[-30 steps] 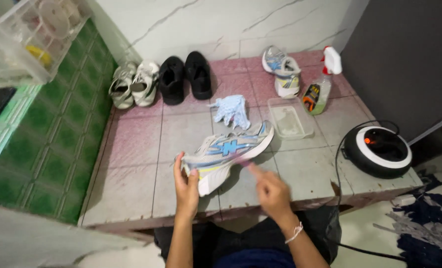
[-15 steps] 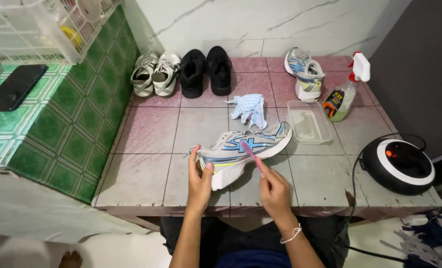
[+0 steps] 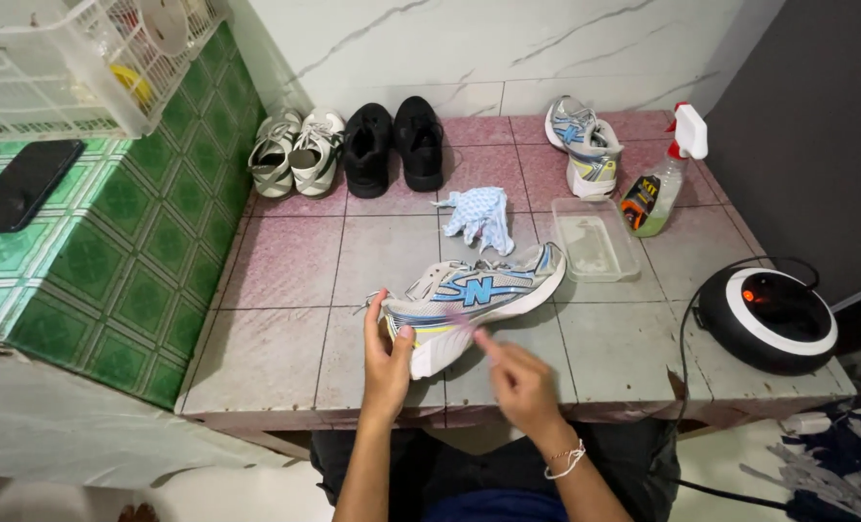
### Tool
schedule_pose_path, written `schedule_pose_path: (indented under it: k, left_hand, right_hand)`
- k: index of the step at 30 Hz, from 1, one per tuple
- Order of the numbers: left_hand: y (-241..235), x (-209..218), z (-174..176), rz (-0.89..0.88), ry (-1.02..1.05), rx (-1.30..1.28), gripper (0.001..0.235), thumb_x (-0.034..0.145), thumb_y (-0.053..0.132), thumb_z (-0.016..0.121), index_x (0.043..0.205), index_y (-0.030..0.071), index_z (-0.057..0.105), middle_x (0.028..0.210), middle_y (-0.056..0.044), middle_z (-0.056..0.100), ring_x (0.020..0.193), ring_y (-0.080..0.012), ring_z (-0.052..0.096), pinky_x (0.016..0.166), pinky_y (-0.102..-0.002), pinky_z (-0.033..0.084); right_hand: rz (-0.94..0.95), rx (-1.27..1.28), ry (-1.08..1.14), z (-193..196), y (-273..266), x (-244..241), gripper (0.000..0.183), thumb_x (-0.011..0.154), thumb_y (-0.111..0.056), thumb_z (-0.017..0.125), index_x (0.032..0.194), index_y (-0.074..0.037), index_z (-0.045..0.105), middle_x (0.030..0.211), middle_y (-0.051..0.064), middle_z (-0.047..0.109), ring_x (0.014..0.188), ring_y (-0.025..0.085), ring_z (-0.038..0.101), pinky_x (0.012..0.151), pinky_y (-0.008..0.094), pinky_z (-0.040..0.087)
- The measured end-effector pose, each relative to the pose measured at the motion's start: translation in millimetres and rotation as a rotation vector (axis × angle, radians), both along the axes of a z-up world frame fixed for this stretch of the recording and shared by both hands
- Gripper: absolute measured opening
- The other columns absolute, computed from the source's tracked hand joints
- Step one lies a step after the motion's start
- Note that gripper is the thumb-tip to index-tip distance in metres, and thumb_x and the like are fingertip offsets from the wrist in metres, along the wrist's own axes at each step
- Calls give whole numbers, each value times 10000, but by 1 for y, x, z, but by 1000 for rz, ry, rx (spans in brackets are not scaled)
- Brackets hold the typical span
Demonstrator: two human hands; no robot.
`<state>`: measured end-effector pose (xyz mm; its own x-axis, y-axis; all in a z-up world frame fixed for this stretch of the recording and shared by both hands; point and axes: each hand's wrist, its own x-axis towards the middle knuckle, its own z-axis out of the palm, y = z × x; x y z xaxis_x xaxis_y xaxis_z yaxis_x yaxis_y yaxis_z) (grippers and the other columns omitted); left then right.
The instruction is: The person scrubs a white and blue sneaker with a pink toothbrush, focusing on the side panels and the sole. They hold the shoe with their left hand and scrub with their right hand, rotating the shoe to access different areas.
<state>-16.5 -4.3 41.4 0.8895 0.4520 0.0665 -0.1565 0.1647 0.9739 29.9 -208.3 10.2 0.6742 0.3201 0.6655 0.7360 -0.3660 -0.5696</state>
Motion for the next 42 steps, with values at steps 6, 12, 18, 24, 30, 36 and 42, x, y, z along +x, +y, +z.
schedule_pose_path:
  k: [6,12,18,24,30,36,42]
  left_hand:
    - [-1,-1,3,13,27,36,734,924,368,580,1582,189,310,1532,-149,519,1329,-246,581,1030,-369,517]
    - [3,1,-10,26,2,56,742,918,370,590,1580,175,317,1540,-157,501,1321,-243,575,1025,-361,503]
    - [0,8,-8,40,-10,82,734,907,302,597,1569,134,331,1585,-129,447,1385,-218,507,1090,-352,449]
    - [-2,0,-1,23,53,80,761,891,350,600,1576,160,328,1546,-137,502,1340,-239,558,1037,-366,495]
    - [-2,0,3,28,50,74,738,901,356,590,1571,177,338,1559,-130,494,1366,-247,551,1058,-377,488]
    - [5,10,-15,108,236,65,717,930,359,534,1586,159,325,1663,-86,352,1503,-214,381,1154,-367,371]
    - [3,13,-7,133,209,10,663,952,331,511,1554,74,405,1482,-99,573,1306,-205,578,1012,-346,497]
  right_hand:
    - [-6,13,-16,-18,-3,6,521,932,14,551,1416,-178,566,642,-99,488,509,55,373,403,200,309]
    - [-19,63,-3,3,1,-1,492,923,32,558,1377,-152,609,713,-83,571,542,86,406,493,242,356]
    - [-30,127,141,26,-30,24,359,973,-72,538,1313,-60,653,1004,61,701,816,167,588,716,299,466]
    - [-624,-145,499,63,-85,77,570,982,-106,404,1513,-284,509,757,124,651,622,279,557,555,423,401]
    - [-660,-154,489,41,-93,88,568,961,-96,400,1498,-232,523,1167,208,693,911,434,645,717,501,475]
    - [-339,121,231,26,-78,37,439,973,-42,511,1395,-128,597,1291,66,679,610,88,533,556,246,443]
    - [-195,44,110,21,-79,33,437,927,3,542,1320,-138,671,1066,26,763,576,89,486,536,263,414]
